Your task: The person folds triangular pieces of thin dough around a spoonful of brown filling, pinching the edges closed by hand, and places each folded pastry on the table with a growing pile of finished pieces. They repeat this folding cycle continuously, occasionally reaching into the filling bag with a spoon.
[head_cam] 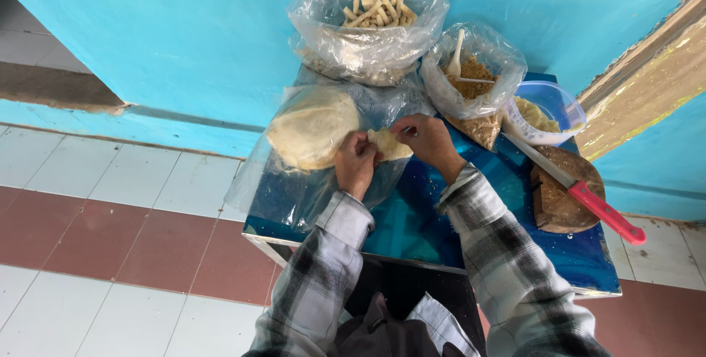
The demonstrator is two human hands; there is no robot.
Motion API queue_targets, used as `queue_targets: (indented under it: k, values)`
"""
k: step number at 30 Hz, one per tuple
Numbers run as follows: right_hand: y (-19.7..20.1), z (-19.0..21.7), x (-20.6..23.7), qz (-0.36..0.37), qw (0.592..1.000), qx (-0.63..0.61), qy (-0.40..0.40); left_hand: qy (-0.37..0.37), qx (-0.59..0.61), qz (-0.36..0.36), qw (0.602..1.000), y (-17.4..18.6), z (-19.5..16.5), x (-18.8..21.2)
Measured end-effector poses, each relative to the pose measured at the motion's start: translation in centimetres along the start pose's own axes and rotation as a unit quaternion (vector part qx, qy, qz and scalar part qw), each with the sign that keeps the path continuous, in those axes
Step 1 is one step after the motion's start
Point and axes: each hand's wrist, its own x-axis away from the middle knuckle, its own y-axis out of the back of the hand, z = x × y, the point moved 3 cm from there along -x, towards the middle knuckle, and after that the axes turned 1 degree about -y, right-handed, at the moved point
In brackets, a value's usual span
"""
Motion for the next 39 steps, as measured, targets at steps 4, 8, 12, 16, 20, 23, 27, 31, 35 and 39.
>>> queue_targets:
  k: [4, 8, 12, 16, 20, 23, 27, 31, 35, 39]
  values:
    - [0.0, 0.7, 0.8, 0.031, 0.999, -0.023, 0.014, 0.031, 0.019, 0.003, 0.999, -0.1, -0.5, 0.0]
    - [-0.8, 0.9, 1.2, 0.024, 0.999, -0.03, -0.022, 0.022, 0.03, 0.003, 0.999, -0.1, -0.8, 0.0]
    - [-1.4, 0.6, 0.6, 0.018, 0.993, -0.101, -0.051, 0.035, 0.021, -0.002, 0.999, -0.3, -0.9, 0.2]
    - [-1.4, 0.5, 0.2, 0.024, 0.991, -0.1, -0.084, 0.017, 0.0, 0.0, 1.0, -0.4, -1.6, 0.4]
    - [-1.4, 0.6, 0.3, 0.046, 0.987, -0.117, -0.105, 0.02, -0.014, -0.003, 1.0, -0.4, -2.3, 0.7]
    - [-1.2, 1.3, 0.4, 0.043, 0.996, -0.08, -0.016, 0.02, -0.021, -0.004, 1.0, -0.5, -2.7, 1.0]
    - [-1.0, 0.6, 0.1, 0.041, 0.987, -0.102, -0.12, 0.028, -0.046, -0.021, 0.998, -0.5, -3.0, 1.2]
    - [-1.0, 0.1, -0.3, 0.039, 0.967, -0.19, -0.166, 0.016, -0.037, -0.019, 0.999, -0.5, -3.2, 1.2]
    - [-1.3, -0.2, 0.2, 0.02, 0.939, -0.27, -0.211, 0.018, -0.044, -0.023, 0.999, -0.5, -3.1, 1.2]
    - [-1.5, 1.0, 0.2, 0.02, 0.981, -0.172, -0.088, 0.01, -0.039, -0.02, 0.999, -0.5, -3.0, 1.1]
